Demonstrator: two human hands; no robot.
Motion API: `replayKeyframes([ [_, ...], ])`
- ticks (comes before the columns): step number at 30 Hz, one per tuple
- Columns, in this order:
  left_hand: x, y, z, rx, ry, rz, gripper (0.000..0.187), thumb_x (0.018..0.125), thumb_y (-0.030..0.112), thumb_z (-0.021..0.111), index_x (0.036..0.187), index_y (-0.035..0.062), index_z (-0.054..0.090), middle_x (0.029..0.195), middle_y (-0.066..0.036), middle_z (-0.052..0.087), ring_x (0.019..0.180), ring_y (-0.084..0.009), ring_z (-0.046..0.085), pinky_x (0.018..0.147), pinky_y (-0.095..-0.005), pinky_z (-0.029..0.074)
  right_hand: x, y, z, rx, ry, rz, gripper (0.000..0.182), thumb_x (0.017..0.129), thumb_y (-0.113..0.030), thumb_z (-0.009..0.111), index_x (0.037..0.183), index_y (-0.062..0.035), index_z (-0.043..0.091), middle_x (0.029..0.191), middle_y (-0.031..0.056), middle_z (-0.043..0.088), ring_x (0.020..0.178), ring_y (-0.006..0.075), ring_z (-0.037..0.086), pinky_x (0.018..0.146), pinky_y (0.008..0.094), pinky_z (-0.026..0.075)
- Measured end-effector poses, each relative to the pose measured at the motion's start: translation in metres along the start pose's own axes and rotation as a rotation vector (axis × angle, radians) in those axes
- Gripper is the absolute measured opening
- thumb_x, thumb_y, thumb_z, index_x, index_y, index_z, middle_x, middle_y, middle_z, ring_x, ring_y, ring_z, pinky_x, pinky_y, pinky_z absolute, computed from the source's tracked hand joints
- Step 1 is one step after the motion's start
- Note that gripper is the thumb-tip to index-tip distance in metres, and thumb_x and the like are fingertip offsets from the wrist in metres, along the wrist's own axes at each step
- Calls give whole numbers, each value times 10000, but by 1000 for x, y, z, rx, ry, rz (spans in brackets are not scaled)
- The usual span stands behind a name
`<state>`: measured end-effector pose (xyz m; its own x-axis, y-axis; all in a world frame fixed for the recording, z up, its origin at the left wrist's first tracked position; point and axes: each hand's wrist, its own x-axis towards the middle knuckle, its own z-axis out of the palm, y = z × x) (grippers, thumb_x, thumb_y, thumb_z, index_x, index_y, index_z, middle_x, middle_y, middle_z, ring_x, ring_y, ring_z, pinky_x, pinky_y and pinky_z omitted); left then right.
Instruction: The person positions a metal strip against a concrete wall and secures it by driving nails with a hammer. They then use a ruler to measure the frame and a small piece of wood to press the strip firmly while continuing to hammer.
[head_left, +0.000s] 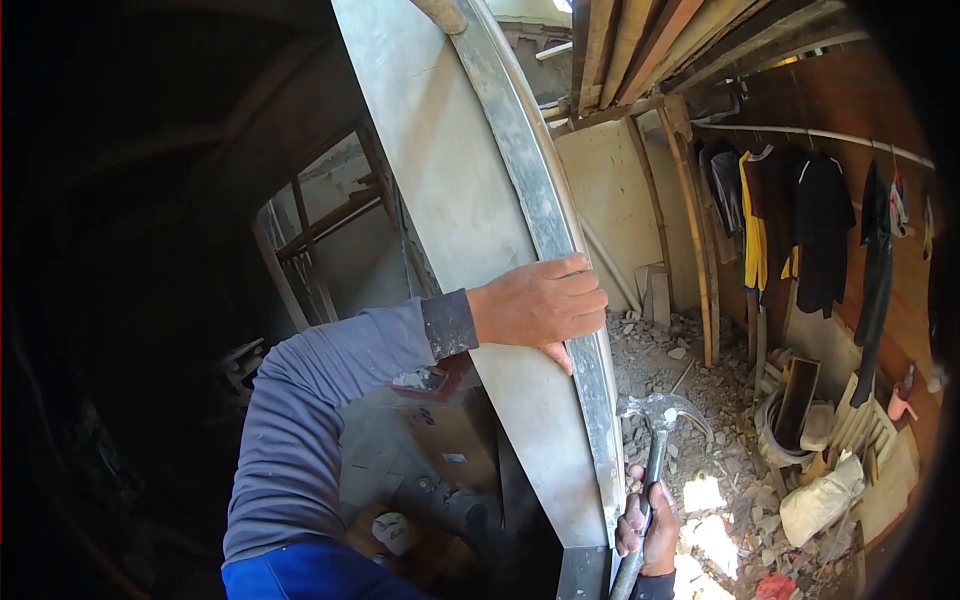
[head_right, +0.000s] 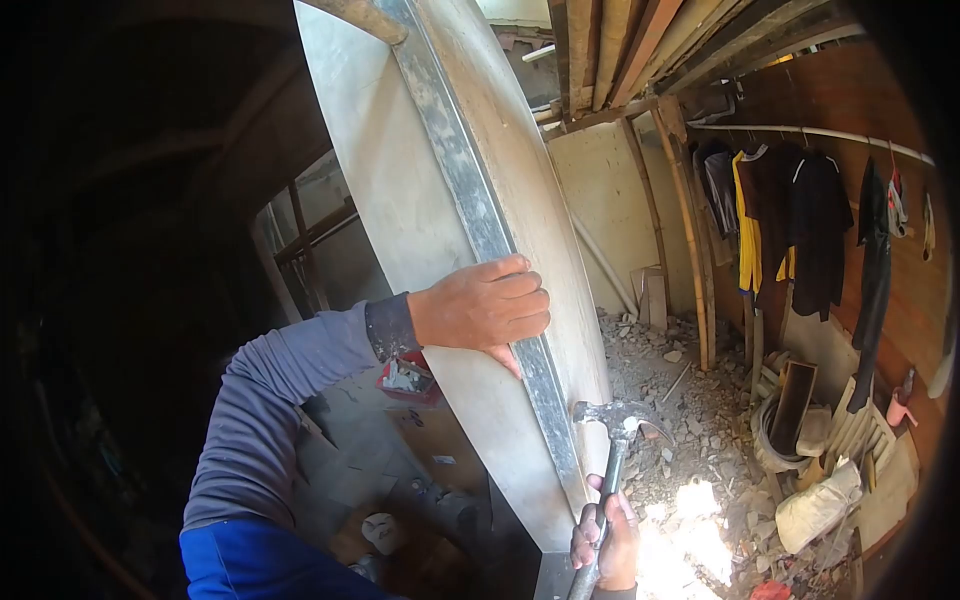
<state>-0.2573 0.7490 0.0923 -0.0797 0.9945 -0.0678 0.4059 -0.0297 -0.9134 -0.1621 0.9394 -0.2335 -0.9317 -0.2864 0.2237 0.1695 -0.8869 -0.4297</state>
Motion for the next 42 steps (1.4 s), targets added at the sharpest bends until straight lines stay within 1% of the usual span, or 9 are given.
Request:
replayKeyframes([
  [12, 12, -58, -42, -62, -147, -22, 603, 721, 676, 661, 867, 101, 551, 837, -50, 472, 868, -229, 521, 900, -388, 438, -19, -6, 3, -169, 25, -59, 463, 1046, -352, 490, 1329, 13, 468, 564, 19, 418, 314, 121, 379, 282, 277, 359],
  [18, 15, -179, -81, 185, -5, -103, 457, 831, 510, 700, 868, 66, 596, 949, -99, 590, 935, -303, 564, 917, -436, 436, -24, -7, 3, -199, 37, -47, 496, 1035, -377, 523, 1337, 9, 449, 566, 15, 408, 323, 129, 413, 290, 289, 371],
  [24, 18, -209, -98, 332, 140, -137, 320, 866, 356, 688, 874, 44, 614, 966, -118, 606, 953, -334, 568, 916, -445, 439, -36, -20, 9, -337, 73, 45, 433, 1058, -357, 495, 1347, -37, 535, 653, 5, 491, 480, 129, 476, 428, 278, 422],
  [28, 18, -203, -98, 269, 173, -149, 386, 896, 392, 655, 733, 64, 535, 816, -111, 516, 836, -318, 527, 844, -436, 431, -35, -14, 13, -327, 20, -12, 502, 1074, -342, 460, 1467, -34, 407, 656, 1, 462, 481, 88, 459, 413, 223, 385],
  [32, 23, -190, -90, 159, 171, -153, 383, 889, 338, 655, 685, 60, 489, 759, -116, 465, 777, -320, 494, 797, -426, 425, -36, -13, 16, -378, 59, -61, 333, 1056, -337, 496, 839, -88, 542, 650, 9, 497, 493, 104, 450, 455, 247, 337],
  [36, 25, -184, -81, 112, 233, -158, 370, 876, 304, 662, 673, 57, 477, 727, -116, 447, 744, -315, 483, 778, -412, 424, -47, -24, 40, -398, 145, -55, 237, 1040, -291, 498, 943, -89, 576, 655, -18, 457, 533, 83, 428, 471, 249, 323],
  [37, 26, -183, -82, 112, 240, -177, 363, 873, 298, 663, 674, 56, 479, 724, -116, 447, 740, -314, 484, 777, -408, 424, -39, -9, 17, -961, 2, -553, 217, 1030, -257, 509, 1044, -61, 602, 661, 12, 463, 525, 107, 433, 482, 273, 355],
  [40, 25, -181, -82, 95, 231, -176, 302, 848, 247, 666, 682, 58, 500, 731, -106, 454, 753, -300, 492, 823, -419, 427, -20, 8, -12, -610, 107, -24, 498, 961, -505, 614, 1072, -20, 605, 720, 78, 605, 589, 206, 599, 524, 358, 477],
  [42, 24, -178, -81, 82, 213, -158, 262, 842, 224, 669, 699, 64, 519, 746, -91, 471, 768, -283, 504, 855, -418, 426, -33, -7, 11, -698, 64, -132, 352, 1014, -412, 558, 1009, -63, 606, 609, 17, 514, 470, 132, 487, 430, 305, 377],
])
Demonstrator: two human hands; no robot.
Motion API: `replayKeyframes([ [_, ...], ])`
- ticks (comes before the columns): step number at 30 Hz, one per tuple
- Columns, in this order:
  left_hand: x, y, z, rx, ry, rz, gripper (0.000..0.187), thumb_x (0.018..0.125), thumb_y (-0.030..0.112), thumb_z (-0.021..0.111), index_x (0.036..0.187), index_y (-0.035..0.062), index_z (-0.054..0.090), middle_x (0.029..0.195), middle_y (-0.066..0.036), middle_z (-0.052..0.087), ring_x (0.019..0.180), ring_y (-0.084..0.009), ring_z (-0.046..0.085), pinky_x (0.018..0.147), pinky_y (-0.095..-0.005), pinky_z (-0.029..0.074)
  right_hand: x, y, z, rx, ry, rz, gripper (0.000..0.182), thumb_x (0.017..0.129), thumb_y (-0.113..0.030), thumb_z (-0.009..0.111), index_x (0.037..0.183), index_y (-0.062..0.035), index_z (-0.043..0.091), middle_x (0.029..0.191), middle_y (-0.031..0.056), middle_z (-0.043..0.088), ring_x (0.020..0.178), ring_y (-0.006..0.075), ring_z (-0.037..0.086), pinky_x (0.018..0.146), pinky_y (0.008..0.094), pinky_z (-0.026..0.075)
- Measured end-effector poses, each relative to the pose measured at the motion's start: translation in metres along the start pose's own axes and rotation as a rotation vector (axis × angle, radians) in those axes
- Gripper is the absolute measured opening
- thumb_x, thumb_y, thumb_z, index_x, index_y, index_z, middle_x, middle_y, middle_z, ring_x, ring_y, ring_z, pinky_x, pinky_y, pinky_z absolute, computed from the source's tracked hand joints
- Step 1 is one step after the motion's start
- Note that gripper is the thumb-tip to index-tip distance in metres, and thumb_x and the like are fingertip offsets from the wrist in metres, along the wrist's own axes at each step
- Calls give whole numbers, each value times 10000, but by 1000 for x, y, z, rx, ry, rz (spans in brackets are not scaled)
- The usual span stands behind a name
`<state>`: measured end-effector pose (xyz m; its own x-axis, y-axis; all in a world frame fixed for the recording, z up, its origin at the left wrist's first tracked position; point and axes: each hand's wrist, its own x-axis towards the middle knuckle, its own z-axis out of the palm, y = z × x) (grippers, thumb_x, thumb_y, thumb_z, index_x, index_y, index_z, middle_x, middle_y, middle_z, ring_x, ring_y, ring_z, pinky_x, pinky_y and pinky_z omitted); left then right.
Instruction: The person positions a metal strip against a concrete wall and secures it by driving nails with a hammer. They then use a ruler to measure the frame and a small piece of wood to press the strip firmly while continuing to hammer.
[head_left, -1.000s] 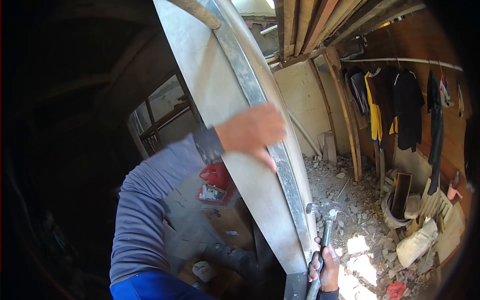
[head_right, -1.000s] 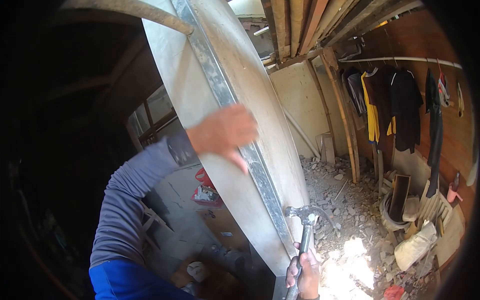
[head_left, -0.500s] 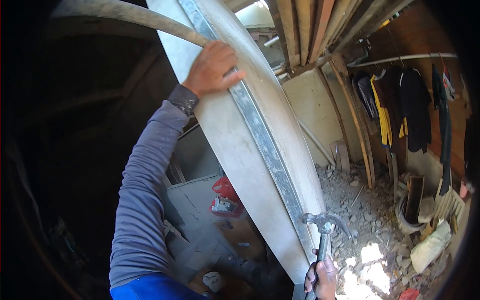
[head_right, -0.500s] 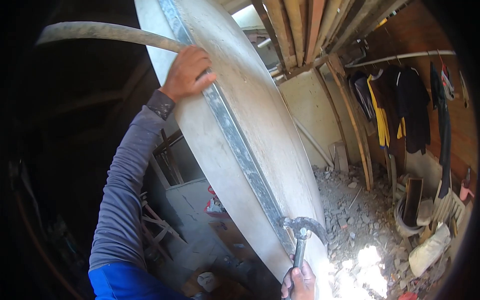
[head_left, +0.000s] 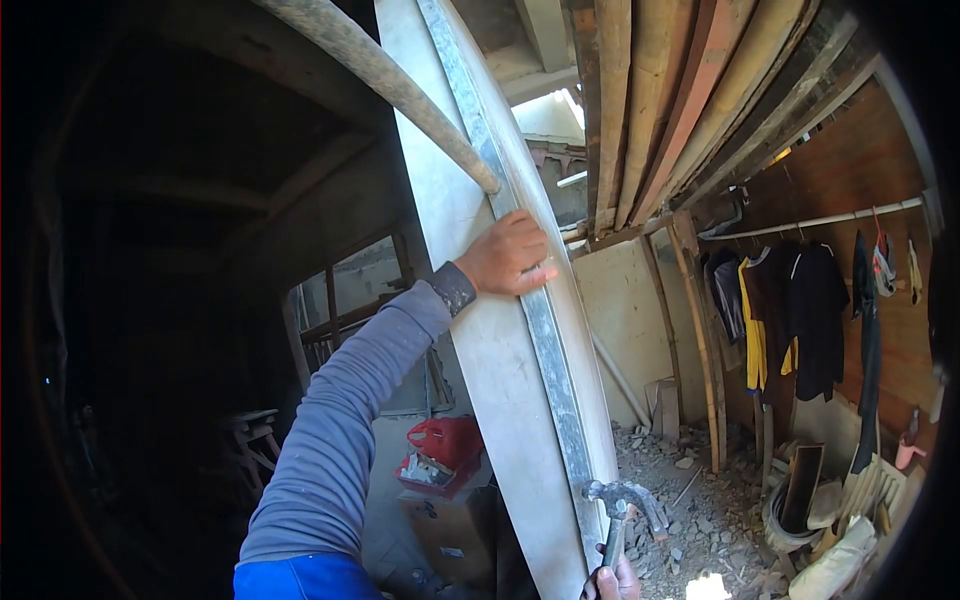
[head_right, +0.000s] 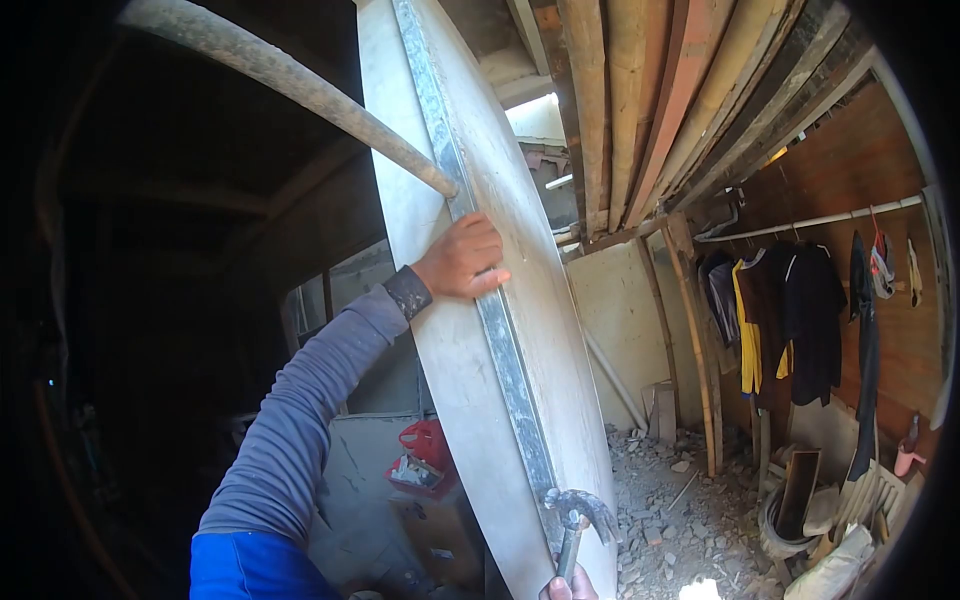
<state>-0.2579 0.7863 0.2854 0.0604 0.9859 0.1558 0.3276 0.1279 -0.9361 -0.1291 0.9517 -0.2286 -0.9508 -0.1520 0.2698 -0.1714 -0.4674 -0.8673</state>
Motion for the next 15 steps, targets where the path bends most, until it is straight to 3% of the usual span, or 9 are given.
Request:
replayKeyframes([
  [1, 0, 1, 1, -17, -1, 1, 266, 848, 231, 670, 702, 67, 519, 746, -89, 471, 770, -281, 505, 868, -419, 427, -5, -19, 6, -42, -3, -56, 298, 1041, -365, 531, 977, -85, 607, 553, -13, 469, 411, 95, 432, 383, 279, 327],
  [3, -5, 12, 3, -56, -6, 2, 276, 858, 245, 671, 707, 72, 520, 748, -85, 471, 773, -278, 506, 892, -420, 429, -4, -7, 8, -26, -28, 19, 294, 1039, -354, 535, 1008, -69, 600, 579, -9, 481, 439, 92, 452, 402, 269, 358],
  [4, -9, 18, 0, -19, -101, -31, 227, 869, 230, 677, 758, 66, 566, 838, -79, 555, 870, -264, 574, 973, -415, 427, -7, -15, 13, 29, -44, 9, 294, 1040, -353, 533, 1020, -67, 597, 580, -9, 481, 439, 92, 453, 403, 267, 361],
  [7, -17, 46, 5, -41, 96, -69, 180, 847, 218, 717, 822, 63, 630, 991, -80, 638, 1029, -259, 617, 1063, -415, 393, -13, -12, 10, -20, -35, 6, 305, 1040, -354, 533, 1105, -59, 576, 597, -1, 514, 446, 110, 476, 412, 268, 390],
  [8, -27, 47, 5, -15, 134, -144, 218, 835, 233, 738, 909, 56, 635, 1080, -96, 630, 1100, -274, 594, 1084, -421, 376, -14, -15, 11, -34, -24, 11, 300, 1036, -345, 537, 1112, -57, 577, 609, 7, 517, 460, 117, 481, 424, 275, 395],
  [10, -52, 50, 2, 36, 215, -297, 375, 812, 264, 780, 1082, 42, 644, 1258, -128, 612, 1243, -303, 548, 1125, -432, 343, -17, -17, 11, -56, -2, 5, 292, 1028, -326, 545, 1126, -53, 578, 633, 24, 524, 488, 130, 489, 447, 288, 403],
  [13, -55, 51, -7, 103, 416, -735, 749, 766, 364, 841, 1332, 8, 504, 1403, -203, 495, 1327, -368, 447, 1136, -481, 320, -18, -23, 12, -100, 44, -10, 284, 1017, -298, 557, 1147, -47, 581, 668, 48, 534, 530, 150, 503, 481, 307, 415],
  [14, -60, 37, -1, 28, 363, -855, 1094, 702, 544, 847, 1453, -48, 314, 1492, -294, 339, 1418, -420, 302, 1178, -518, 231, -18, -27, 14, -117, 65, -18, 282, 1013, -289, 561, 1154, -45, 582, 680, 57, 537, 544, 156, 507, 493, 314, 419],
  [15, -56, 26, 1, 41, 319, -912, 1132, 704, 587, 820, 1463, -69, 294, 1513, -307, 304, 1444, -424, 254, 1192, -518, 186, -18, -32, 17, -135, 85, -28, 282, 1009, -280, 565, 1161, -43, 583, 691, 65, 541, 558, 163, 511, 504, 320, 424],
])
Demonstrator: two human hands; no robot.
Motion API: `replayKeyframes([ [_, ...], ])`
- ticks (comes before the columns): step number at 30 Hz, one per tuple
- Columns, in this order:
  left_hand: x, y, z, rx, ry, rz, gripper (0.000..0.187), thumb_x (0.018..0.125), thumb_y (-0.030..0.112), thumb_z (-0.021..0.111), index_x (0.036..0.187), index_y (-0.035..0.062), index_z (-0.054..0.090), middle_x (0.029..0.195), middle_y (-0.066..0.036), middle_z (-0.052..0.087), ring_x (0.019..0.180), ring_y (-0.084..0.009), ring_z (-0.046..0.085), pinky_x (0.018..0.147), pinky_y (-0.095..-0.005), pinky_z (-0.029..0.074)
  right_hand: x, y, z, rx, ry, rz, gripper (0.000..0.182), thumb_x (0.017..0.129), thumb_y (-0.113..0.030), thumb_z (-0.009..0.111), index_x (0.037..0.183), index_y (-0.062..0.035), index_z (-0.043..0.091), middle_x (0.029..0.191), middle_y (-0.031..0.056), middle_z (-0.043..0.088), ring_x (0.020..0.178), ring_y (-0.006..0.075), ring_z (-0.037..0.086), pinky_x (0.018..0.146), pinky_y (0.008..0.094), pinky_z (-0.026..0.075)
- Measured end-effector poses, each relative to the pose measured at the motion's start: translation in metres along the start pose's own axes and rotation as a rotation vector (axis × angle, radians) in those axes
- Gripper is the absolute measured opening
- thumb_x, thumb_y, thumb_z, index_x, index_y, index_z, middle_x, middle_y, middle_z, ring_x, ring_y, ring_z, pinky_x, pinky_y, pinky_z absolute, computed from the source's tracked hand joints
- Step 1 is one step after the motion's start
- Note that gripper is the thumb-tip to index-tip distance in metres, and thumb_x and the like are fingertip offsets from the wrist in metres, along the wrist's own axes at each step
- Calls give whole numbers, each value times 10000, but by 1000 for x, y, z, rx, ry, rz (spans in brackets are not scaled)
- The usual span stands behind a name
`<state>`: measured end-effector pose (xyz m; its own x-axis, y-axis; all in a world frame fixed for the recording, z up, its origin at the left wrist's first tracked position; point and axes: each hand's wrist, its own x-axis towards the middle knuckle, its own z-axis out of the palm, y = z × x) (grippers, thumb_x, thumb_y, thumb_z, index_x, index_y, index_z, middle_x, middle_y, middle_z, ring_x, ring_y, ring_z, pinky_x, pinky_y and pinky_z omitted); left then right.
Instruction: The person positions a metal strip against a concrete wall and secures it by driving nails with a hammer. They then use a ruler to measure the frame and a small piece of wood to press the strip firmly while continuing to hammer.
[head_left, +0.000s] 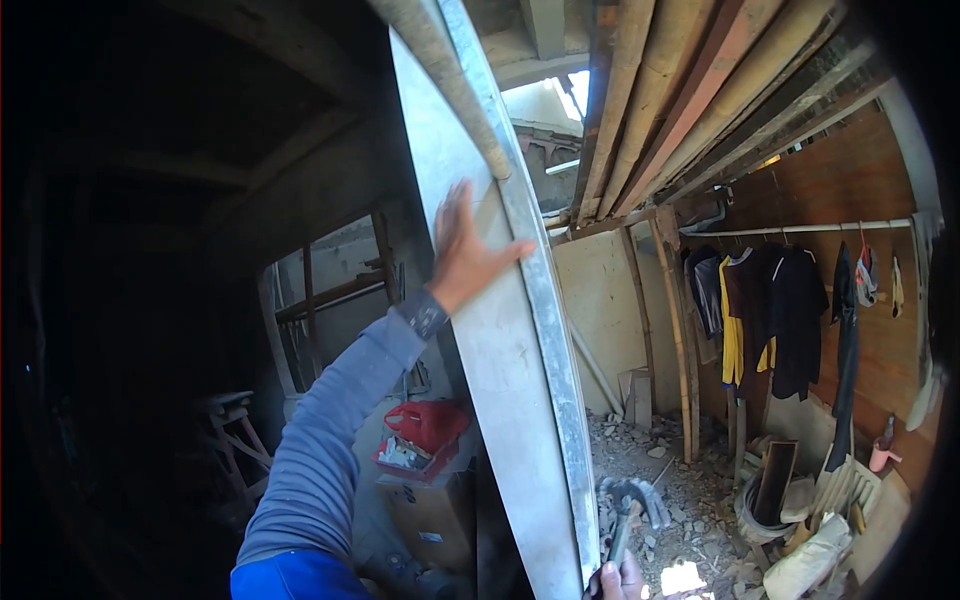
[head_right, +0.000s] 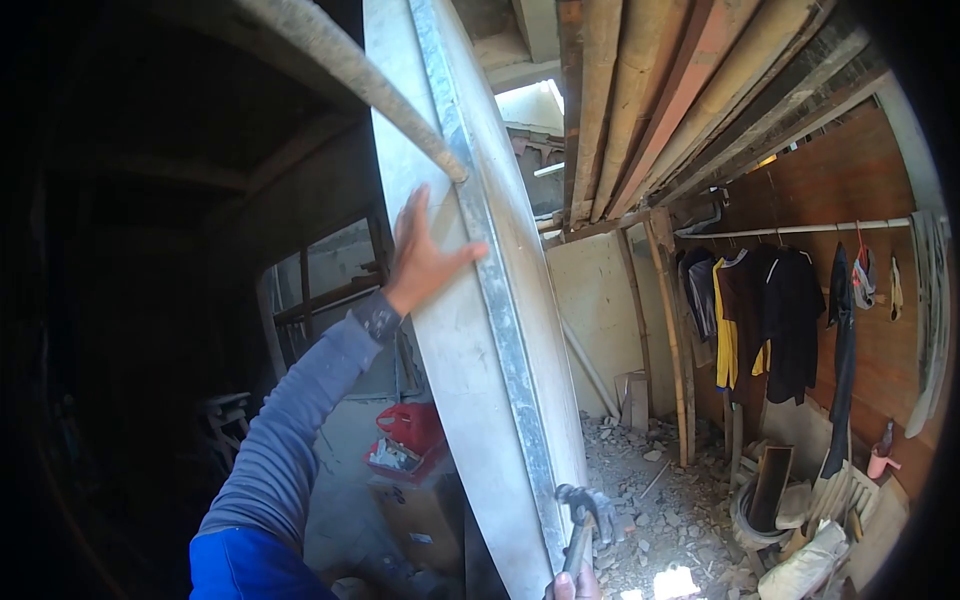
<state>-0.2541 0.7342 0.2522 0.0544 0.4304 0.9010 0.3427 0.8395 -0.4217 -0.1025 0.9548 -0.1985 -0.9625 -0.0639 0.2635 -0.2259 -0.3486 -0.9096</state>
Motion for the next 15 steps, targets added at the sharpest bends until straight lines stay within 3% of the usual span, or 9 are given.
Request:
replayKeyframes([
  [2, 21, 4, 16, 76, -59, -105, 1215, 710, 672, 765, 1484, -111, 253, 1556, -334, 233, 1495, -432, 158, 1219, -519, 97, 1, -12, 4, -44, 40, -30, 282, 1001, -261, 573, 1174, -39, 584, 715, 81, 548, 586, 176, 520, 527, 334, 432],
  [5, 35, 18, 26, 28, -73, -169, 1226, 741, 672, 708, 1498, -146, 196, 1598, -345, 125, 1529, -423, 21, 1221, -530, -18, 1, -36, 10, -142, 105, -104, 287, 990, -233, 585, 1195, -33, 587, 750, 106, 558, 627, 196, 533, 562, 353, 444],
  [9, 32, 13, 43, 68, 17, -171, 1079, 767, 465, 715, 1505, -119, 186, 1604, -329, 118, 1528, -425, 11, 1208, -566, -39, -2, -82, 22, -411, 155, -271, 302, 974, -196, 601, 1223, -25, 590, 797, 138, 572, 683, 223, 551, 608, 379, 461],
  [10, 33, 14, 42, 61, 11, -178, 1082, 763, 463, 717, 1503, -123, 187, 1604, -330, 117, 1529, -425, 10, 1206, -572, -40, 4, -95, 26, -610, 166, -399, 343, 960, -197, 628, 1252, -22, 585, 829, 161, 592, 732, 249, 578, 650, 405, 484],
  [11, 32, 14, 41, 50, 8, -189, 1086, 759, 461, 720, 1502, -126, 189, 1603, -331, 117, 1529, -424, 9, 1205, -577, -42, 20, -111, 33, -709, 96, -730, 408, 984, -179, 588, 1332, 22, 512, 752, 146, 591, 613, 220, 588, 580, 348, 483],
  [13, 33, 12, 39, 46, -16, -203, 1154, 746, 498, 744, 1511, -129, 147, 1602, -332, 114, 1530, -418, 0, 1199, -592, -51, 23, -146, 49, -829, -9, -678, 484, 971, -55, 546, 1420, 88, 435, 855, 213, 669, 694, 258, 677, 674, 330, 516],
  [14, 33, 9, 37, 4, 26, -207, 1187, 739, 512, 755, 1514, -127, 122, 1603, -331, 111, 1530, -418, -2, 1197, -597, -53, 31, -164, 65, -897, -2, -799, 566, 925, -76, 639, 1446, 27, 444, 1030, 292, 668, 901, 427, 698, 783, 414, 559],
  [15, 34, 5, 36, -37, 65, -208, 1221, 731, 526, 766, 1518, -126, 98, 1604, -329, 107, 1531, -417, -5, 1194, -601, -56, 39, -183, 84, -975, -4, -926, 563, 934, -93, 634, 1451, 16, 440, 1004, 267, 667, 842, 426, 692, 718, 420, 560],
])
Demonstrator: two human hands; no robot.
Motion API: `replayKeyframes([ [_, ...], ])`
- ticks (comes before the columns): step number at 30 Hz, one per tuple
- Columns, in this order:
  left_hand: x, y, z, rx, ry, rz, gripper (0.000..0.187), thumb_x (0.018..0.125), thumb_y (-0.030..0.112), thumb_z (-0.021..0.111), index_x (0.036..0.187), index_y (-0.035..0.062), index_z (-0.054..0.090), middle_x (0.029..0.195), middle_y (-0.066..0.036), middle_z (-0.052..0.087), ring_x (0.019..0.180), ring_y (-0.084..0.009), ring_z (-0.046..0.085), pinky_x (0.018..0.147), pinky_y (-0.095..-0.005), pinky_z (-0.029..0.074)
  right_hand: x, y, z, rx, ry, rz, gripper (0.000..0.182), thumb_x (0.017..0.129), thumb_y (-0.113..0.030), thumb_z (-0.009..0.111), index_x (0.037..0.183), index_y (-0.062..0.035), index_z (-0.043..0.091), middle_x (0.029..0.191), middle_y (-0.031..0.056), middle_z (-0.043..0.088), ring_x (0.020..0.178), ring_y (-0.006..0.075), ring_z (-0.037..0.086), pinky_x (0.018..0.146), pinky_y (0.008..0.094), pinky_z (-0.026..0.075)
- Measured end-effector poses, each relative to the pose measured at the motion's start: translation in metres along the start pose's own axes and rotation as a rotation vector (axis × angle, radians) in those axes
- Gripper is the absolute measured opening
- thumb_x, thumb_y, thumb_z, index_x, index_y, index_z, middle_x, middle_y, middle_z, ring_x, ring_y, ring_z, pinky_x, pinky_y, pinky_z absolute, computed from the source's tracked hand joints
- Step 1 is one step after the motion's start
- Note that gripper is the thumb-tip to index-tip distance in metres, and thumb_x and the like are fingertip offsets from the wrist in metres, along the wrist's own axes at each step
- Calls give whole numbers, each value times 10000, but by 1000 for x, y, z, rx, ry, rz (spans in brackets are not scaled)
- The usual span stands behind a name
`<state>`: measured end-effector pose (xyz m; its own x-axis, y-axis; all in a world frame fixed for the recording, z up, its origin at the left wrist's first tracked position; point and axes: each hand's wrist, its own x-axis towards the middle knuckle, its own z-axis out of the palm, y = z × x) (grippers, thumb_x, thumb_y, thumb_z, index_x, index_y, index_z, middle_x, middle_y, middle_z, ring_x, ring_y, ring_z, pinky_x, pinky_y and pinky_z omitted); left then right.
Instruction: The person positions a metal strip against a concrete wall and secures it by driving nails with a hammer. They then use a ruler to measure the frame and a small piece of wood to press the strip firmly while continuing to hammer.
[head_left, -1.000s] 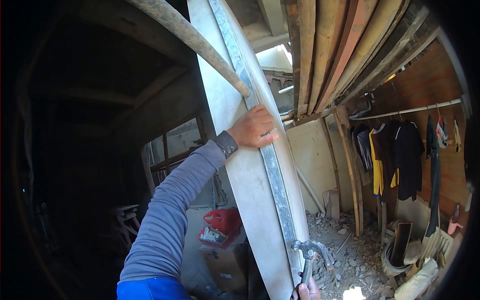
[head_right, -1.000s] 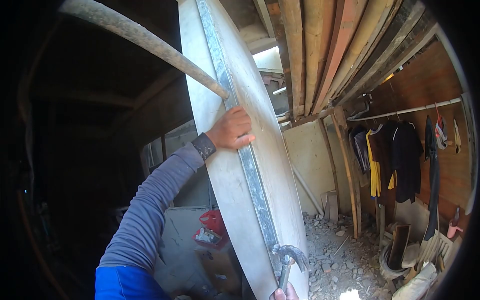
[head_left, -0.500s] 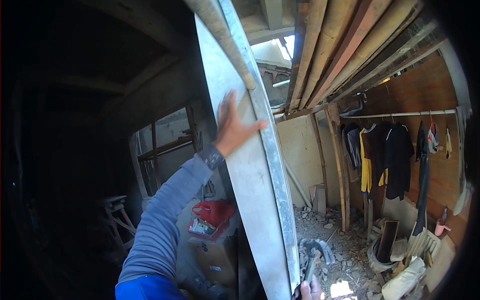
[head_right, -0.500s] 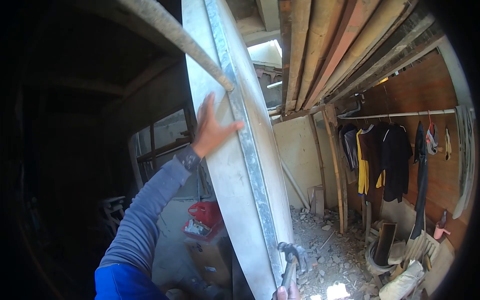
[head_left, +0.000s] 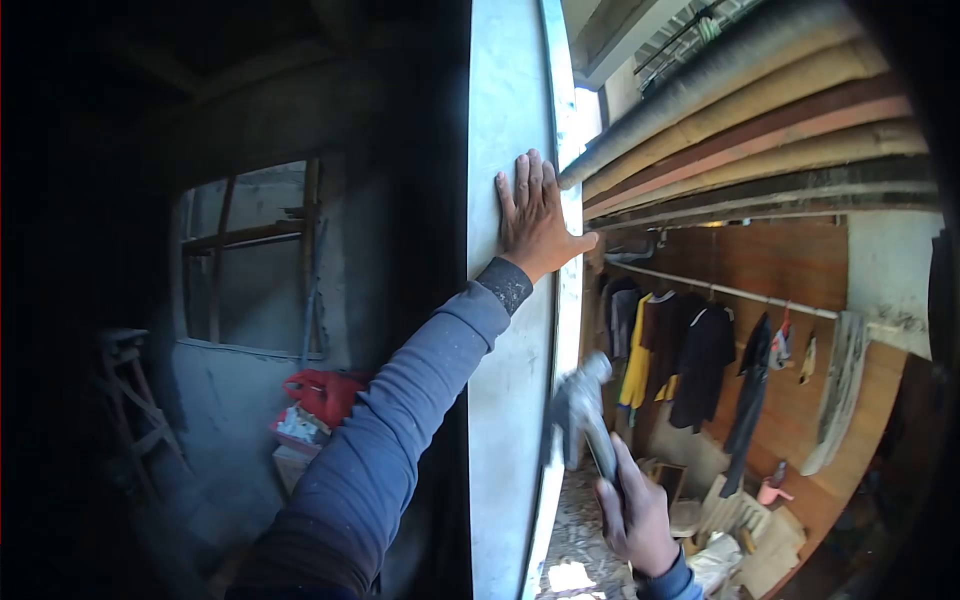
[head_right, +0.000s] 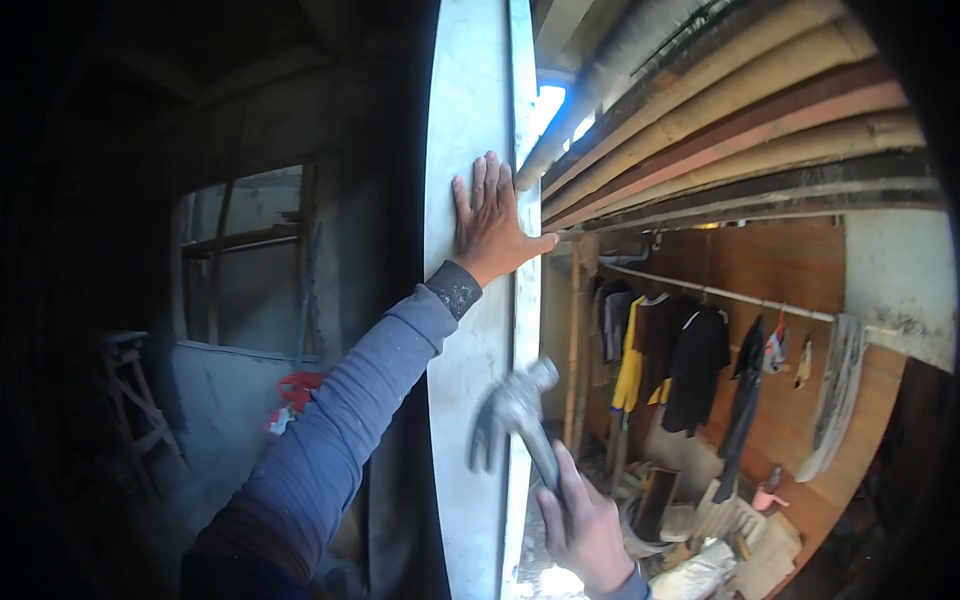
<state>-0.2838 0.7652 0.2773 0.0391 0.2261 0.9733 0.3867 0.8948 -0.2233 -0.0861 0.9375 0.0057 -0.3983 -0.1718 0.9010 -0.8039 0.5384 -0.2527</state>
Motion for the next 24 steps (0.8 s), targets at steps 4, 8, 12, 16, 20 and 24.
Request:
replayKeyframes([
  [4, 18, -19, 11, -226, 132, 147, 1322, 706, 542, 808, 1539, -96, 4, 1589, -329, 178, 1522, -425, 88, 1184, -626, -59, 112, -42, 20, -243, 104, -286, 560, 955, -147, 633, 1453, 0, 423, 881, 247, 644, 691, 415, 647, 608, 462, 517],
  [8, 22, -19, 17, 44, 116, 132, 1067, 817, 500, 701, 1565, -22, 148, 1613, -239, 221, 1526, -358, 146, 1221, -563, 42, 231, -81, 44, -343, 135, -312, 516, 986, -147, 574, 1455, -4, 415, 867, 289, 639, 772, 436, 646, 645, 496, 481],
  [12, 13, -29, 24, -379, 40, 65, 840, 929, 484, 537, 1557, 18, 231, 1616, -208, 236, 1520, -348, 155, 1224, -546, 90, 349, -70, 63, -530, 293, -470, 362, 967, -141, 529, 1288, 26, 516, 868, 314, 649, 840, 507, 630, 852, 583, 459],
  [16, 12, -18, 45, -661, 261, 105, 702, 943, 470, 522, 1507, 80, 374, 1552, -201, 366, 1460, -384, 279, 1202, -572, 144, 400, -76, 53, -563, 272, -386, 310, 977, -180, 488, 1194, 27, 567, 773, 296, 659, 772, 481, 661, 735, 567, 513],
  [20, 20, -17, 18, -497, 280, 181, 704, 910, 483, 565, 1449, 50, 428, 1478, -228, 453, 1410, -379, 369, 1192, -595, 152, 410, -78, 46, -616, 298, -301, 238, 977, -210, 480, 1067, -13, 579, 859, 300, 662, 830, 492, 645, 750, 575, 497],
  [24, 24, -13, 20, -289, 212, 84, 820, 846, 464, 670, 1455, -2, 381, 1491, -258, 428, 1439, -379, 337, 1201, -591, 127, 410, -83, 31, -640, 297, -255, 307, 977, -253, 495, 1092, 10, 603, 947, 321, 656, 935, 499, 627, 815, 567, 480],
])
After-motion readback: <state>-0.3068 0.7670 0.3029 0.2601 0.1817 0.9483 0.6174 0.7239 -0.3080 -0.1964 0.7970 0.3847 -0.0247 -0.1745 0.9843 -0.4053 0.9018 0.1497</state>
